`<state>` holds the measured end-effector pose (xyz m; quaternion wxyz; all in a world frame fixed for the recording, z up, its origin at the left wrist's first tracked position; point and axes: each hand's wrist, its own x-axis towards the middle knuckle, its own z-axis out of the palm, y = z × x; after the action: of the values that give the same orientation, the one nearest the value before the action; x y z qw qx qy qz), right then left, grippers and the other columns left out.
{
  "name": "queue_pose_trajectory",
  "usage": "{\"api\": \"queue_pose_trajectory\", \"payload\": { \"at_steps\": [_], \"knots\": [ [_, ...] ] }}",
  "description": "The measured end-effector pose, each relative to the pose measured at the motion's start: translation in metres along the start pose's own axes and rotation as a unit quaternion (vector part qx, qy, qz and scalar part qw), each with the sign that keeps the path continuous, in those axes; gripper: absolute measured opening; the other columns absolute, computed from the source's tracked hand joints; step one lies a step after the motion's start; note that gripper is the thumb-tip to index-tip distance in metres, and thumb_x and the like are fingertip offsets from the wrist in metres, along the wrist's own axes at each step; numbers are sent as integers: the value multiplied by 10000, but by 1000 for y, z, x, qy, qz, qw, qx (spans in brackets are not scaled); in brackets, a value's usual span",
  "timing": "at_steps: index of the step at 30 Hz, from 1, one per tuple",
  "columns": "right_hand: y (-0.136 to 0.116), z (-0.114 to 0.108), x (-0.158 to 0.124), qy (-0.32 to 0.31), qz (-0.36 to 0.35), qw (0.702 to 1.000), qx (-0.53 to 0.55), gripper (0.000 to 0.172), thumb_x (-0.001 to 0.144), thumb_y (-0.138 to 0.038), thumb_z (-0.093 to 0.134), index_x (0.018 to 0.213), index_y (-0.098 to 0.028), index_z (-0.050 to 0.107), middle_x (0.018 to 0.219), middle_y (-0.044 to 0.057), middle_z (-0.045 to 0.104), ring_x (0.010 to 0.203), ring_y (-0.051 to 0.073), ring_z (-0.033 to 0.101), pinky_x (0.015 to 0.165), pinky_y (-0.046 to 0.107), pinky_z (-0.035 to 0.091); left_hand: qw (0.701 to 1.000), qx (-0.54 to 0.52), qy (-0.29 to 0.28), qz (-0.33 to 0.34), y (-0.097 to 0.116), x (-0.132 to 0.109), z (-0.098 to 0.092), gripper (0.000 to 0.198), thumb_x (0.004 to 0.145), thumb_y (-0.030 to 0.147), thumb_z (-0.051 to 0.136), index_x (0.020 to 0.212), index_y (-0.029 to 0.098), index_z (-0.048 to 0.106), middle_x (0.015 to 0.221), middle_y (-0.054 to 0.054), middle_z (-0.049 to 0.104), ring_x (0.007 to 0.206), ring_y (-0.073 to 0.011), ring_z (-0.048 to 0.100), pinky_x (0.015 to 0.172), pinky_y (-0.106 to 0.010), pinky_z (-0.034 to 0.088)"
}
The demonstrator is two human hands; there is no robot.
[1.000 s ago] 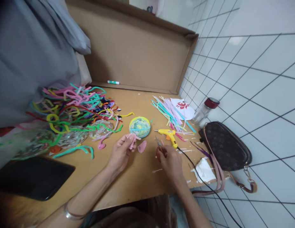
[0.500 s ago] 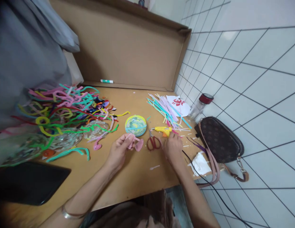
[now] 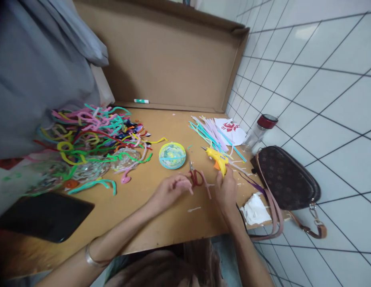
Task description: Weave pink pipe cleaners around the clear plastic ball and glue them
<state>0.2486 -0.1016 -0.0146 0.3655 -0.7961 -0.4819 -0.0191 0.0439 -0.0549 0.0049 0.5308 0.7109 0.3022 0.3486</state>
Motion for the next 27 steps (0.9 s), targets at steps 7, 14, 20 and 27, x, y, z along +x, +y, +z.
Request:
{"api": "queue_pose_trajectory", "payload": {
  "at_steps": [7, 14, 20, 27],
  "knots": [
    [-3, -5, 0, -15, 19, 993, 119, 415, 910, -413, 403, 1156, -127, 576, 912, 143, 692, 721, 251, 643, 668, 376, 507, 970, 226, -81, 25, -18, 17, 33, 233, 832, 123, 468, 622, 173, 556, 820, -68, 617, 823, -187, 586, 759, -299, 457],
    [3, -4, 10, -12, 0, 994, 106, 375, 902, -380, 412, 1137, -137, 576, 889, 139, 686, 808, 274, 643, 723, 402, 511, 960, 265, -87, 21, -27, 58, 40, 136, 800, 108, 476, 722, 165, 571, 801, -69, 627, 746, -190, 579, 701, -306, 460],
    [0, 25, 22, 29, -87, 995, 33, 305, 882, -287, 403, 1073, -150, 597, 1096, 166, 623, 1061, 287, 557, 922, 462, 462, 965, 229, -103, 73, -29, 66, 28, 195, 807, 104, 441, 692, 175, 581, 885, -57, 652, 826, -174, 588, 803, -295, 471],
    [12, 55, 18, 16, -44, 998, -48, 303, 873, -200, 404, 1121, -122, 560, 1015, 166, 591, 975, 289, 556, 850, 419, 472, 982, 170, -37, 72, -28, 17, 2, 264, 889, 217, 457, 699, 180, 636, 995, -77, 668, 890, -178, 619, 809, -291, 477]
  ]
}}
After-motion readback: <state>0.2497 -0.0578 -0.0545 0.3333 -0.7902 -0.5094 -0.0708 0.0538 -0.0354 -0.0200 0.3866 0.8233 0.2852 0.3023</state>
